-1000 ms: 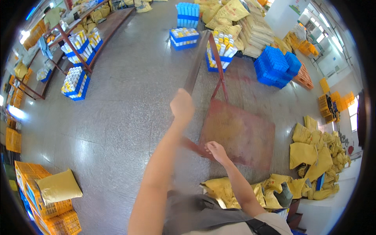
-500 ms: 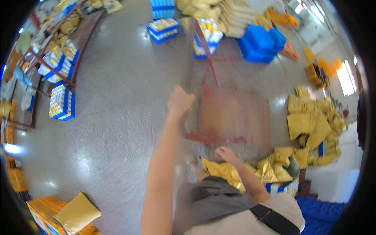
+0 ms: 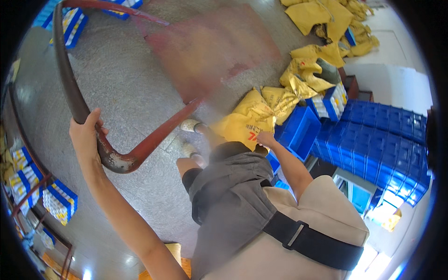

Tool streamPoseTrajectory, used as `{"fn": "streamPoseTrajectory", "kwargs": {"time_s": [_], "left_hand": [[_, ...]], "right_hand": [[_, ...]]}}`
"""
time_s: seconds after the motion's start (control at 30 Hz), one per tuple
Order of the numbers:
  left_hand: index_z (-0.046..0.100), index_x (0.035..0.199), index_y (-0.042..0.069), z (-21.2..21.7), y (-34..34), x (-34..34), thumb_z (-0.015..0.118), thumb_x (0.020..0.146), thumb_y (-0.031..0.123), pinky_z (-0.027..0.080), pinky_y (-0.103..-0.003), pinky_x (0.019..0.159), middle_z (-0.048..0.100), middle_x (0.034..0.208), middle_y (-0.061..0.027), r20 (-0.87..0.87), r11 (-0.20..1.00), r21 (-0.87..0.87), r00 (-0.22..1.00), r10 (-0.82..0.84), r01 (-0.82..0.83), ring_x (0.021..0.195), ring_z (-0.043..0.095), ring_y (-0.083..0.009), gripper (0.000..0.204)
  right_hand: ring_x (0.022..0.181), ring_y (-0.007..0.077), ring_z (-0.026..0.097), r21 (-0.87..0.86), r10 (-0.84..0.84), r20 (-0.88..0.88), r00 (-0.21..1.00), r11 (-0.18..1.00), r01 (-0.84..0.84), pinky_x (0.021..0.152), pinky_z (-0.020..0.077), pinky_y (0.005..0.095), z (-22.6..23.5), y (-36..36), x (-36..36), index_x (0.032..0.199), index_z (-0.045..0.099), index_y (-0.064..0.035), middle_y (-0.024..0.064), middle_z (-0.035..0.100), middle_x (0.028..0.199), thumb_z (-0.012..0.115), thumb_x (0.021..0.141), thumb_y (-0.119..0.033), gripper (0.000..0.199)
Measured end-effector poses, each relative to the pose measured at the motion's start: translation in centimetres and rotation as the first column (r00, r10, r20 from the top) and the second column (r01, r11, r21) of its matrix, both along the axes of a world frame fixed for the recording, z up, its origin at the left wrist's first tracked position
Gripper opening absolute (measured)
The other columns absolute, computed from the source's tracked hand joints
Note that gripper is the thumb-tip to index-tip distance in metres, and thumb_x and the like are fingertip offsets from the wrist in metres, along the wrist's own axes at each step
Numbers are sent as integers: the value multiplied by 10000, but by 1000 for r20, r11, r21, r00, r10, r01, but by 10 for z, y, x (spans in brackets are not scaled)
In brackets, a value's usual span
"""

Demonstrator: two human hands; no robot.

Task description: The person places two yellow fabric packs onto a red hand truck, then pushes the hand truck through a warehouse aisle. The person stops, removes the packs from the hand truck, and places them on the floor near other packs and blue crates.

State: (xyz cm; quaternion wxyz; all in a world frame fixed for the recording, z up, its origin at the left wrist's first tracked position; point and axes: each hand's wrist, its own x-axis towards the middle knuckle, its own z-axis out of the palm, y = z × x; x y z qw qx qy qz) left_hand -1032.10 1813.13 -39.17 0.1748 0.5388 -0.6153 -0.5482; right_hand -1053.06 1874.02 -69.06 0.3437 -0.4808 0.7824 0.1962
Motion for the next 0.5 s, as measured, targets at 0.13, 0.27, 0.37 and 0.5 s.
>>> {"fn": "streamPoseTrajectory", "kwargs": {"time_s": [0.13, 0.27, 0.37, 0.5], "left_hand": [[556, 975, -8, -2, -9, 12, 717, 849, 151, 476, -298, 492, 610, 736, -81, -51, 1000, -11, 998, -22, 21, 527, 598, -163, 259], [551, 946, -18, -2, -10, 23, 695, 848, 143, 471, -313, 497, 602, 728, -91, -138, 998, -8, 988, -65, 65, 528, 600, -180, 237], [548, 893, -24, -4, -8, 27, 678, 839, 141, 475, -335, 498, 599, 719, -102, -167, 998, 1, 984, -64, 65, 532, 605, -194, 217], [517, 899, -68, -9, -8, 29, 667, 796, 98, 510, -356, 506, 601, 700, -126, -252, 992, 15, 961, -116, 124, 512, 603, -220, 246]], "right_hand": [[606, 203, 634, 78, -613, 282, 738, 781, 619, 513, 474, 340, -2, 32, 68, 715, 640, -22, 35, 661, 688, 583, 941, -207, 298], [682, 176, 668, -48, -933, 295, 206, 200, 979, 596, 525, 316, 9, -32, 146, 917, 702, -6, 59, 704, 786, 596, 955, -246, 266], [770, 152, 678, -148, -776, 572, 268, 224, 963, 698, 543, 309, 42, -120, 178, 1041, 693, -8, 72, 717, 852, 610, 973, -322, 331], [809, 169, 689, -331, -580, 722, 377, 188, 925, 751, 547, 353, 111, -228, 192, 1016, 712, -28, 78, 741, 891, 579, 973, -308, 312]]}}
